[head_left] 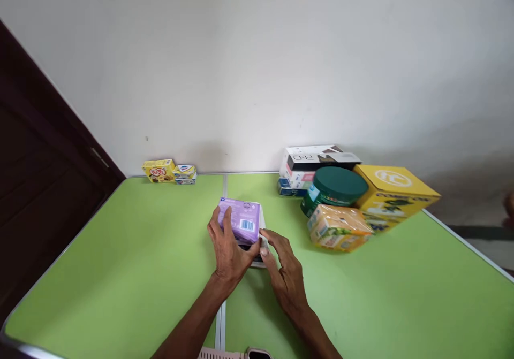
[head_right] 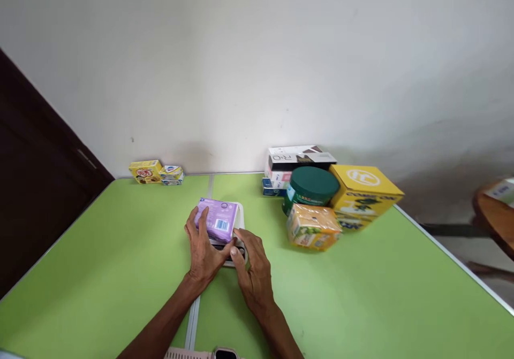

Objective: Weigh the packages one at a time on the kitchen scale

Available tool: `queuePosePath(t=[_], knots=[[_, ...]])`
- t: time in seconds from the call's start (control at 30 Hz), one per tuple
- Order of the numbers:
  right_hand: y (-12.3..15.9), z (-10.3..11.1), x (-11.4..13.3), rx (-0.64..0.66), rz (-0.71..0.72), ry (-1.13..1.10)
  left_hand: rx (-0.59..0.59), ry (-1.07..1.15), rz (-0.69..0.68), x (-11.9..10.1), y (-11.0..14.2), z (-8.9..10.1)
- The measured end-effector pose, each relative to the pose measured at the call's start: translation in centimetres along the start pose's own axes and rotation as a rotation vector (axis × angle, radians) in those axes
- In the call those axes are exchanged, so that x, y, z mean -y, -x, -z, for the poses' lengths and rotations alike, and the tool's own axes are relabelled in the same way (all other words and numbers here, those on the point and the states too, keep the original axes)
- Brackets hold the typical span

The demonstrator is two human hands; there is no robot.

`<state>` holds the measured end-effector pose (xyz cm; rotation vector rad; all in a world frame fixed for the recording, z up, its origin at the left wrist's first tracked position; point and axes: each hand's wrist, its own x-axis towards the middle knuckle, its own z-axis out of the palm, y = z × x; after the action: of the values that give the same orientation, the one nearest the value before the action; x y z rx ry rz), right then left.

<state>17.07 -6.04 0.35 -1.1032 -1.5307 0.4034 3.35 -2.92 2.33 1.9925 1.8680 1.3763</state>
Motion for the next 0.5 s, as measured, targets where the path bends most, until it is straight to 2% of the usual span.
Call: queuePosePath(t=[0.13,0.23,0.3,0.4,0.5], knots=[[-1.2,-0.9,1.8,0.066,0.079,0.019,-0.083,0.047,0.015,0.5,-1.1,1.4],[-2.5,-2.9,4.1,0.176,0.17,-0.006,-0.194,0.013,0.001,2.9,-2.3,3.6],[-3.0,-4.7,5.4,0.245,0.221,-0.029,-0.265,-0.061,0.007,5.9,-3.3,5.5],[-3.0,-6.9,6.1,0.27,0.238,-0.053,-0.34,-0.206,0.079,11.6,-4.8,8.2],[-2.5,-7.5,5.5,0.272,0.168,-0.081,-0.349,-0.303,0.179,17.3,-6.4,9.9]])
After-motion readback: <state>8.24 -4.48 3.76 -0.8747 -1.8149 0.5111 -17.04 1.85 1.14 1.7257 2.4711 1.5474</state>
